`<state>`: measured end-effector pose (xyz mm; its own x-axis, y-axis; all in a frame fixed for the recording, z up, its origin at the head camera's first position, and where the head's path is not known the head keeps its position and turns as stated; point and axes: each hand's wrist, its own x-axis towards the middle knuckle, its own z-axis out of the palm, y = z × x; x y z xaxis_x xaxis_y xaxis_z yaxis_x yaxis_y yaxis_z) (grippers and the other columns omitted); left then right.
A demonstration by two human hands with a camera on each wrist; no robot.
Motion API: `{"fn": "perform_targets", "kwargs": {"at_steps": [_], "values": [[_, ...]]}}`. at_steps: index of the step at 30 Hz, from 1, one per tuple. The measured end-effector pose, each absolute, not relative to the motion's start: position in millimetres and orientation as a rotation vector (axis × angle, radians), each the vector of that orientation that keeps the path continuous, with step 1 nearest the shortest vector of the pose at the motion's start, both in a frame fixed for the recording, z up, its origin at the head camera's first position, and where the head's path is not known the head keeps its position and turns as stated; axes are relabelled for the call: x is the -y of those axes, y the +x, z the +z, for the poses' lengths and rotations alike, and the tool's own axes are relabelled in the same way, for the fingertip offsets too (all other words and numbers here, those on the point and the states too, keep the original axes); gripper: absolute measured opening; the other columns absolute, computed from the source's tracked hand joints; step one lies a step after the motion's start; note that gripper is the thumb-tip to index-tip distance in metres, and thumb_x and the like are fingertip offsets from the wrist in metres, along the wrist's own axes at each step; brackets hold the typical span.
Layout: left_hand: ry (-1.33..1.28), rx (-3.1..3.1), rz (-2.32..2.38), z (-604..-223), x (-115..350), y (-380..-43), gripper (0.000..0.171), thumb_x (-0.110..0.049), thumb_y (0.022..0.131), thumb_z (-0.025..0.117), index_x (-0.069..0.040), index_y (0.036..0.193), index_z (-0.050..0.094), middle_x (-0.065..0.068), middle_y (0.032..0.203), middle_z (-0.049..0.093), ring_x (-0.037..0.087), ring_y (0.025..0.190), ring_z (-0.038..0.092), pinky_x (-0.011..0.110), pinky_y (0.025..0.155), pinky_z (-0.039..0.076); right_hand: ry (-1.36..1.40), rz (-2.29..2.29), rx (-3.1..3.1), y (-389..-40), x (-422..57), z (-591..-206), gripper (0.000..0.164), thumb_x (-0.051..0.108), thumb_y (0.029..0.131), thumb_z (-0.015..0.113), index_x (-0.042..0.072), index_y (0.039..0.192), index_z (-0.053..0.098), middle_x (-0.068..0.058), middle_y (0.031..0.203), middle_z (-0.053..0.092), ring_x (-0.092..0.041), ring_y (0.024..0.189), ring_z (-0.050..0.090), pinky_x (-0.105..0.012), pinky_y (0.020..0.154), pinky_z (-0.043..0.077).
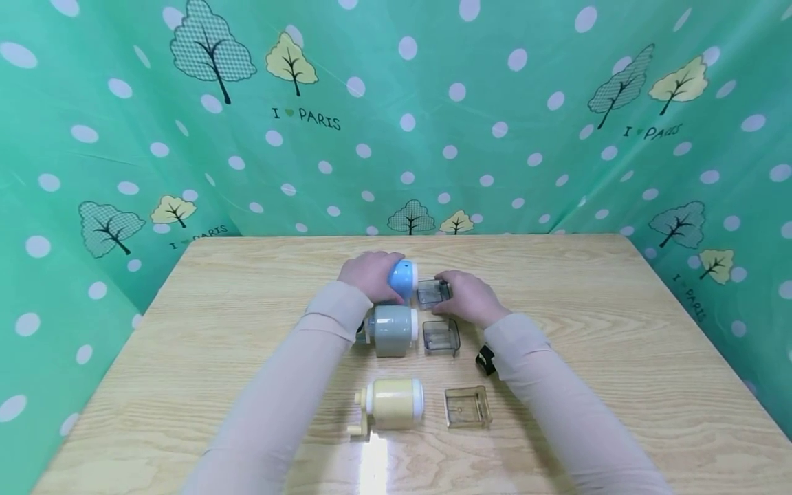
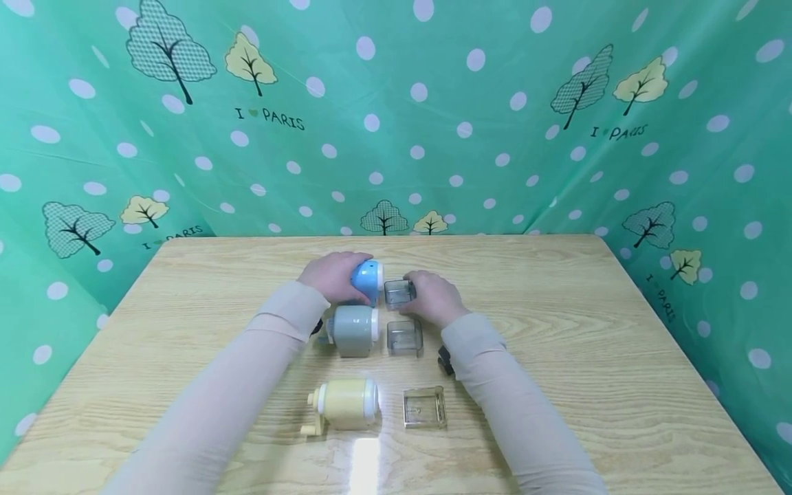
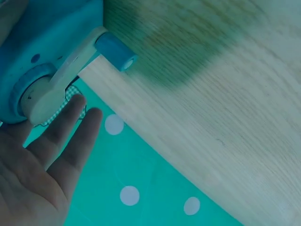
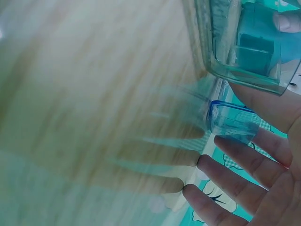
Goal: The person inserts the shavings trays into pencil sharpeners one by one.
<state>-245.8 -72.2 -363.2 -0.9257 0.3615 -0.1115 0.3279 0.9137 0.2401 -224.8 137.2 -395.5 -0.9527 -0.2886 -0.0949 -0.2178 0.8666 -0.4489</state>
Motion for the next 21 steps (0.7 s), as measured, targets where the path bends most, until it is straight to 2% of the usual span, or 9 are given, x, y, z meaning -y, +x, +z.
{"fn": "perform_targets", "kwargs": {"at_steps": [12, 21], "values": [[0.451, -2.894, 0.395, -368.1, 67.6, -249.8, 0.082, -0.039, 0.062, 0.089, -0.015, 0.135, 0.059, 0.004, 0.119, 0.068, 0.022, 0.104, 0.063, 0.046, 0.087, 0.052, -0.387, -0.680, -2.892, -221.6, -137.4, -395.6, 0.076, 0.034, 0.079, 0.080, 0.002, 0.143, 0.055, -0.019, 0.142, 0.060, -0.038, 0.127, 0.056, -0.054, 0.106, 0.043], [0.441, -2.887, 0.439, -365.3, 65.9, -244.7, 0.076, -0.033, 0.065, 0.089, -0.013, 0.133, 0.060, 0.005, 0.118, 0.068, 0.022, 0.102, 0.063, 0.045, 0.086, 0.053, -0.365, -0.718, -2.882, -218.1, -138.6, -395.6, 0.078, 0.037, 0.081, 0.078, 0.002, 0.146, 0.053, -0.020, 0.136, 0.063, -0.037, 0.121, 0.060, -0.054, 0.101, 0.047]]}}
